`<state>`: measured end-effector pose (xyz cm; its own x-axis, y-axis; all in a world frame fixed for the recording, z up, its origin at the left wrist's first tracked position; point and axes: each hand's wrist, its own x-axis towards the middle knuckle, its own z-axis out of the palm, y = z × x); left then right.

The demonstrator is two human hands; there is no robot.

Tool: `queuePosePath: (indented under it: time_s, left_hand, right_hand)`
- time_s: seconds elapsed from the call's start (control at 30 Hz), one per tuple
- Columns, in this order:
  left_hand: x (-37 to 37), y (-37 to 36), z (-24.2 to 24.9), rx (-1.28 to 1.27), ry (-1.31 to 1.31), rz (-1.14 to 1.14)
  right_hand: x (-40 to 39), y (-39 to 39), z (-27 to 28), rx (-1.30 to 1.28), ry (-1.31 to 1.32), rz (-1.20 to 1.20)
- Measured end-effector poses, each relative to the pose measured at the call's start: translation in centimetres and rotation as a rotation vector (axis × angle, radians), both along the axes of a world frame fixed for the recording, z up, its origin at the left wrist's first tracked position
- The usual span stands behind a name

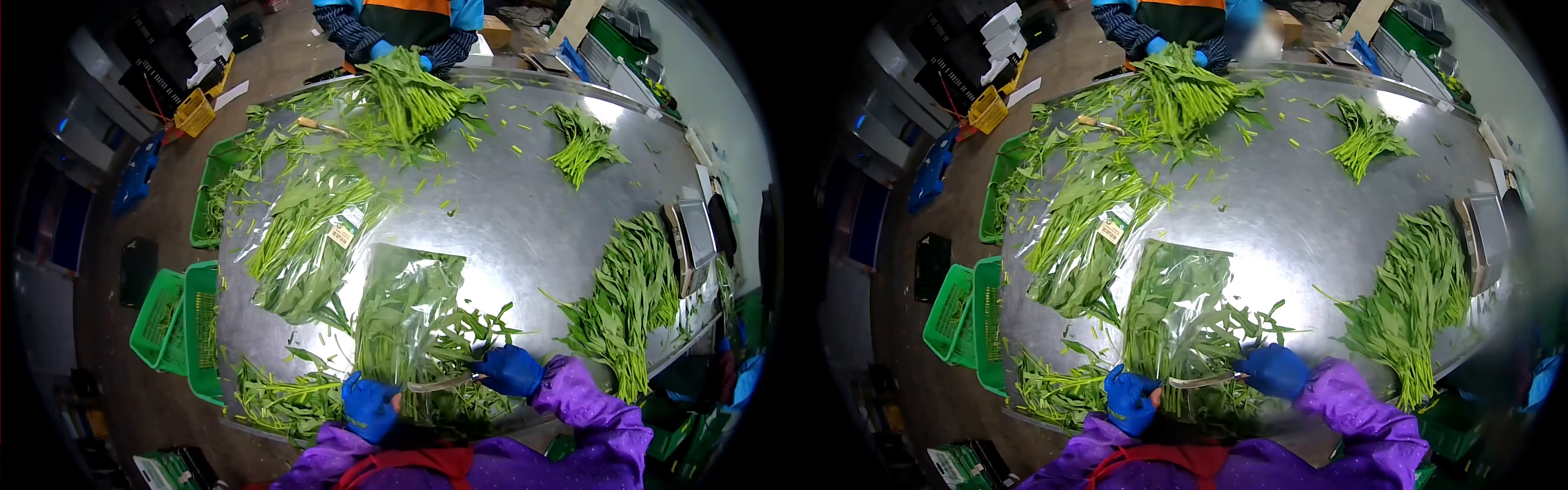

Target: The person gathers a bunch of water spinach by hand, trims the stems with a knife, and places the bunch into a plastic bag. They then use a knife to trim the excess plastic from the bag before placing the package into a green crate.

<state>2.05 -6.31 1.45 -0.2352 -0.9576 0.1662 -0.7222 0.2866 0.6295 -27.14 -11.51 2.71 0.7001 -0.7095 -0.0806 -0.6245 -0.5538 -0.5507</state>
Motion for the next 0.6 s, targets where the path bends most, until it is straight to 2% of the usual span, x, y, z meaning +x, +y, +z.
queuePosePath:
  time_s: [0.37,0.5,0.57,0.6]
  left_hand:
    - [0.9,-0.4,0.2,-0.090,-0.077,-0.020]
    - [0.7,-0.5,1.2,0.027,-0.176,-0.181]
    - [0.6,-0.6,1.5,-0.014,-0.110,-0.130]
    - [0.7,-0.4,1.6,-0.022,-0.079,-0.108]
  right_hand:
    - [3.0,-1.8,-0.9,-0.184,0.053,0.041]
    - [3.8,-3.2,-0.4,-0.305,0.058,-0.090]
    - [3.1,-4.9,-1.5,-0.359,0.086,-0.197]
    - [2.4,-5.4,-1.8,-0.286,0.132,-0.227]
